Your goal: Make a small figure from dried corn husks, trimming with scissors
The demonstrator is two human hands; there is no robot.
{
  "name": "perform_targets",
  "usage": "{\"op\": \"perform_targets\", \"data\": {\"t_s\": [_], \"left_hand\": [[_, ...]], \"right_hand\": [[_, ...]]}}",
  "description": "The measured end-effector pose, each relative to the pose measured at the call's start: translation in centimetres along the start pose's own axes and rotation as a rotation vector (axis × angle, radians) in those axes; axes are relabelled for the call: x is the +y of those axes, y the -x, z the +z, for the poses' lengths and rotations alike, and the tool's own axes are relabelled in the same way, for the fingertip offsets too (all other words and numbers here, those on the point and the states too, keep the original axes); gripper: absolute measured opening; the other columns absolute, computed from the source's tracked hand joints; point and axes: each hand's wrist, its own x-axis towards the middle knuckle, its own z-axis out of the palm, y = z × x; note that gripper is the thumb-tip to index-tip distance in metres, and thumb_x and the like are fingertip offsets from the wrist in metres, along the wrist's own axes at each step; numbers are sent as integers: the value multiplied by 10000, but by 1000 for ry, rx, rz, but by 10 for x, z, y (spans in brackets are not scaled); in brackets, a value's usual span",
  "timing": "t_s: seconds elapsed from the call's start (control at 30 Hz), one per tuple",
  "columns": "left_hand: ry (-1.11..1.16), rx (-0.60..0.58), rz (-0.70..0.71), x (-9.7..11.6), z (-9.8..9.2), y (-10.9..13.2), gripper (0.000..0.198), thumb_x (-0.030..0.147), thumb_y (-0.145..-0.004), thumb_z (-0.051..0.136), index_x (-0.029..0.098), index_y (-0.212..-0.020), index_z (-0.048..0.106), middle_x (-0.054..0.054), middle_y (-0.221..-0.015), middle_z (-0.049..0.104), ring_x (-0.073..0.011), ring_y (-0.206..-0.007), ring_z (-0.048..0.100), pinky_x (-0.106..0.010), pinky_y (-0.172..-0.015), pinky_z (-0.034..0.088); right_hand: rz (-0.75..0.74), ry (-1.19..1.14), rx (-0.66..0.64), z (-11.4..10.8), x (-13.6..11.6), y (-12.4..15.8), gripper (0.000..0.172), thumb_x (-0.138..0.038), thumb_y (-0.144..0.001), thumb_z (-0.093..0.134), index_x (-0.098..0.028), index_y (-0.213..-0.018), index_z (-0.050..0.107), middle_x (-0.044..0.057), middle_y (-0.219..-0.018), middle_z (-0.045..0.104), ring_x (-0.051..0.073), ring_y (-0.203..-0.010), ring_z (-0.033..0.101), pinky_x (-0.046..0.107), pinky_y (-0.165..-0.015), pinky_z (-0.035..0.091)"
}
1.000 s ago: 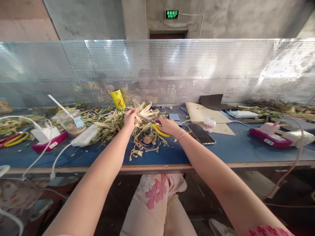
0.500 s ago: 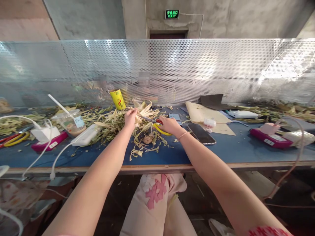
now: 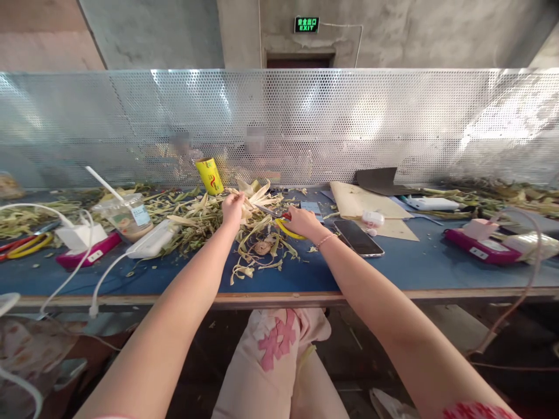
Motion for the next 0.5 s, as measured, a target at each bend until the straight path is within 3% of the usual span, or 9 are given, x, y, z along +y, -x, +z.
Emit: {"op": "perform_targets", "data": {"t_s": [0.1,0.3,0.5], "left_hand": [[-27,-44,-46,5,2,5,157,310,-638,601,156,-667,589,6,-596,541,-93,-557,472,-211,-531,361],[-101,-94,-92,10,4,11,187,328,-669,588,156,-607,550,30,-504,451,-73,-473,398,-204,-479,322],[-156,-1,-67,4,3,8,202,270,-747,491,178,-572,452,56,-461,328,-76,-421,315,-215,-451,256]], "right_hand": [[-38,11,-41,5,1,-1,322,-453,-746,492,-173,-898,535,102,-914,650,249,-910,590,358,-785,395],[-75,19,-83,9,-1,-2,365,-503,-725,484,-173,-848,580,100,-883,657,239,-866,602,282,-658,407],[-112,-2,-78,13,5,-6,313,-457,-720,533,-175,-825,615,75,-865,665,200,-812,606,244,-621,400]]}}
